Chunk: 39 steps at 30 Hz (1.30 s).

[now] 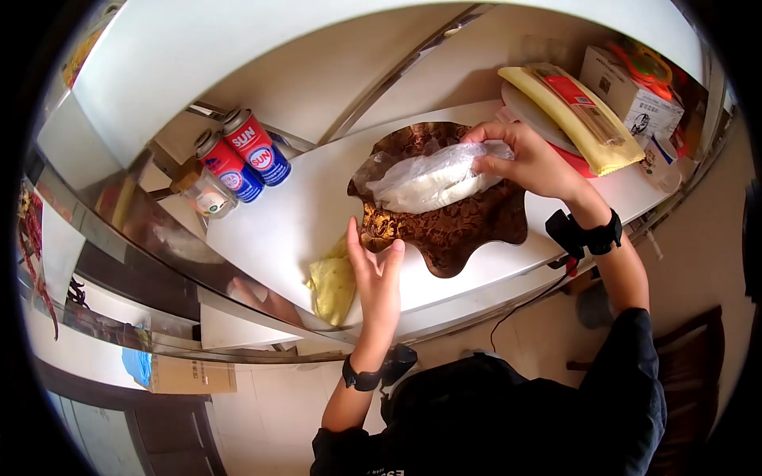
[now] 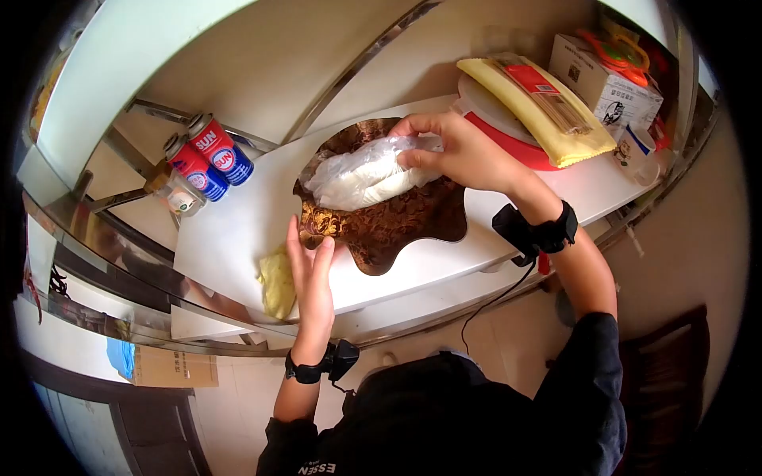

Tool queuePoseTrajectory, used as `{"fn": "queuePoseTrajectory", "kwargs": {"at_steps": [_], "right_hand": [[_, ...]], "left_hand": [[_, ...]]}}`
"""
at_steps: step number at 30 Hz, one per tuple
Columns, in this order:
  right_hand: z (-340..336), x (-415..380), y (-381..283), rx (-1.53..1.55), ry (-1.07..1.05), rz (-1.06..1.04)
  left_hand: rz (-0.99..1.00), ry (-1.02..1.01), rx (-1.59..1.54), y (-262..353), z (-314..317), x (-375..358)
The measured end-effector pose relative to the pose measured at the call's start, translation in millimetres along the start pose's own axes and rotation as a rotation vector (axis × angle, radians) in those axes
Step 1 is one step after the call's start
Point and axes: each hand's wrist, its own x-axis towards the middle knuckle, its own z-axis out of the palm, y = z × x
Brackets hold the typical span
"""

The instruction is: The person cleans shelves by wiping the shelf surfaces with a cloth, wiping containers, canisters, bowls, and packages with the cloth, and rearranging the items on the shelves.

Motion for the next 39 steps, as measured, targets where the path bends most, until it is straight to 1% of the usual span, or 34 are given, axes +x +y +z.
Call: {"fn": "queuePoseTrajectory", "kwargs": {"at_steps": [2, 3, 4, 5, 7, 8, 11, 12, 15, 16, 18, 19, 21, 24, 27, 28, 31, 34, 38, 39], "right_hand": [[0, -7, 0, -0.01, -0.012, -0.004], [1, -12, -2, -0.129, -0.019, -0.08], [1, -19, -4, -0.25, -0.028, -0.158], [2, -25, -6, -0.373, -0.038, -0.238], [7, -36, -5, -0.534, -0.047, -0.307], [8, -41, -3, -0.533, -0.056, -0.3], [14, -46, 6, -0.491, -0.053, -0.245], [14, -47, 8, -0.472, -0.047, -0.222], [13, -45, 1, -0.505, -0.092, -0.154], [13, -45, 0, -0.509, -0.088, -0.145], [13, -44, -1, -0.515, -0.081, -0.129], [12, -44, -2, -0.47, -0.096, -0.151], [7, -45, -2, -0.38, -0.126, -0.194], [0, -45, 3, -0.332, -0.17, -0.263], [-9, -43, -3, -0.457, -0.139, -0.28], [-10, -43, -5, -0.509, -0.095, -0.313], [-17, -42, -17, -0.639, -0.051, -0.302], [-21, -35, -19, -0.552, 0.089, -0.305], [-22, -28, -12, -0.361, 0.26, -0.221], [-22, -27, -9, -0.36, 0.309, -0.232]], "left_hand": [[0.076, 0.007, -0.007, 7, 3, -5], [0.113, 0.01, -0.01, 9, 2, -6], [0.19, 0.046, 0.075, 7, 1, -7], [0.204, 0.023, 0.124, 9, 0, -7], [0.233, -0.011, 0.221, 15, 0, -9], [0.25, 0.027, 0.24, 16, 3, -10], [0.482, -0.052, 0.514, 18, 4, -10], [0.507, -0.018, 0.557, 28, 14, -14], [0.613, -0.151, 0.848, 31, 15, -12], [0.616, -0.142, 0.888, 33, 18, -13], [0.584, -0.234, 0.873, 31, 17, -10], [0.566, -0.279, 0.865, 31, 16, -9], [0.596, -0.26, 0.861, 30, 15, -8], [0.623, -0.26, 0.873, 31, 13, -8], [0.652, -0.25, 0.864, 29, 14, -7], [0.655, -0.253, 0.855, 28, 13, -7], [0.658, -0.261, 0.836, 26, 15, -6], [0.673, -0.265, 0.841, 28, 15, -3], [0.687, -0.273, 0.852, 28, 16, -3], [0.686, -0.274, 0.851, 28, 16, -3]]}}
